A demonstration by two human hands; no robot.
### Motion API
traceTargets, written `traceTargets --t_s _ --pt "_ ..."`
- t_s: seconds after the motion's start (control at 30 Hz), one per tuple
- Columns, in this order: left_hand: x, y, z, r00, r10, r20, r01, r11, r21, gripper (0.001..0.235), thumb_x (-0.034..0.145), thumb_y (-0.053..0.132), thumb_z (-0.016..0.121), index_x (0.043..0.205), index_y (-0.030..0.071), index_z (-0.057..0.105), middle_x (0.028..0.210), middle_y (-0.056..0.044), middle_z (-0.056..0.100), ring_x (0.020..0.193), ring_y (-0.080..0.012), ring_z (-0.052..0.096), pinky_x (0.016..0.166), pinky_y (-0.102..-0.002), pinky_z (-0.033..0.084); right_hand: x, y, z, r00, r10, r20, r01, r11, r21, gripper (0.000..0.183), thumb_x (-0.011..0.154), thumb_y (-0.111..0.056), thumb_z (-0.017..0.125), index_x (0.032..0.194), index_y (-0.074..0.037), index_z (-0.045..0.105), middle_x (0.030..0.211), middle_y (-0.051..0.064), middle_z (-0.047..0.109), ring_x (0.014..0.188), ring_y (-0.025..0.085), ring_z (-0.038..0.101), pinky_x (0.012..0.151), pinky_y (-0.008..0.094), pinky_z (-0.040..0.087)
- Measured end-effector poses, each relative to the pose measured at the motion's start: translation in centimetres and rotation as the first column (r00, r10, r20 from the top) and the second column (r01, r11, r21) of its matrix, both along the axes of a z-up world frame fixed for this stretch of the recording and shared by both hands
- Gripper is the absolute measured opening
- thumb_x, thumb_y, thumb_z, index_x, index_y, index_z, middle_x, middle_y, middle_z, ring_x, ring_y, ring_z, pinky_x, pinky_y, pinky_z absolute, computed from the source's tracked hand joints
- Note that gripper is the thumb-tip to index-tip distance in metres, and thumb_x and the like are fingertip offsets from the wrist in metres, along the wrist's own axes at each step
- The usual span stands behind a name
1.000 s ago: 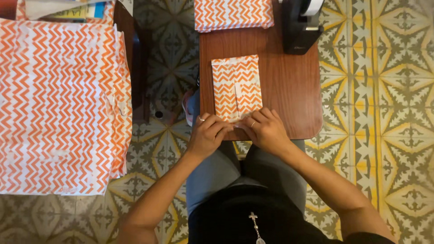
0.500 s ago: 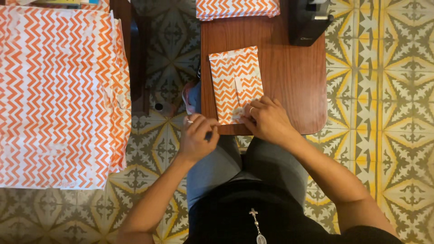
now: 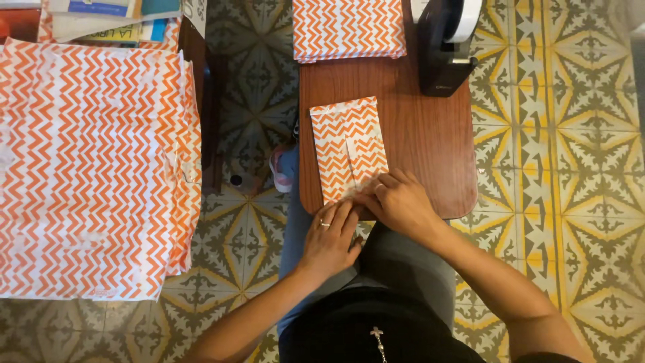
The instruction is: The person wraps several books one by one using orange-and-white chevron-patterned paper and a tape dispenser. They fold the paper around each book, crease the edges, and secure the folds with tape, stacking the finished wrapped books on a small table.
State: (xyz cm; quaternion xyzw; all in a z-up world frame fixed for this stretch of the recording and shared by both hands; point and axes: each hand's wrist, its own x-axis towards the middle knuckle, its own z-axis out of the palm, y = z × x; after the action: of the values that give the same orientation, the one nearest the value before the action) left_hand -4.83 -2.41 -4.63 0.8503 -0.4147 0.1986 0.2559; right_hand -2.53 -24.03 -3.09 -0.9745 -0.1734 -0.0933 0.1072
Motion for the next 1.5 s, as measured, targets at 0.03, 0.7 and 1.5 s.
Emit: traceTargets --t_s 0.03,0.7,1.5 --pt "0.0 -0.1 0.0 1.0 0.011 0.005 -0.011 1.0 0.013 0.062 0.073 0.027 0.079 0.125 -0.002 0.063 0.13 -0.024 0.059 0.121 -0.0403 0.059 0.106 -0.051 0.046 -0.4 -0.5 -0.1 0.999 0.001 0.044 -0.001 1.0 -0.001 0.031 0.089 -0.043 0.071 0.081 -0.014 0.073 0.083 0.005 0.068 0.09 0.028 0.066 0.073 0.04 0.048" --pt "2.3 0.2 -0.6 0.996 -0.017 0.092 0.009 0.997 0.083 0.034 0.093 0.021 0.059 0.125 0.016 0.069 0.099 -0.004 0.06 0.089 -0.0245 0.06 0.076 -0.037 0.05 -4.3 -1.8 2.2 0.955 0.159 0.249 -0.182 0.981 0.073 0.028 0.083 -0.035 0.078 0.104 -0.018 0.072 0.12 0.003 0.069 0.113 0.027 0.064 0.084 0.039 0.042" --pt "5.5 1.3 2.3 0.975 -0.22 -0.006 0.22 0.975 -0.044 0.009 0.098 0.022 0.069 0.097 0.014 0.072 0.092 -0.003 0.063 0.086 -0.0234 0.064 0.072 -0.035 0.051 -3.7 0.0 0.3 0.907 0.111 0.406 -0.151 0.986 0.067 0.023 0.103 -0.021 0.052 0.086 -0.012 0.066 0.088 0.006 0.062 0.082 0.027 0.065 0.071 0.038 0.046"
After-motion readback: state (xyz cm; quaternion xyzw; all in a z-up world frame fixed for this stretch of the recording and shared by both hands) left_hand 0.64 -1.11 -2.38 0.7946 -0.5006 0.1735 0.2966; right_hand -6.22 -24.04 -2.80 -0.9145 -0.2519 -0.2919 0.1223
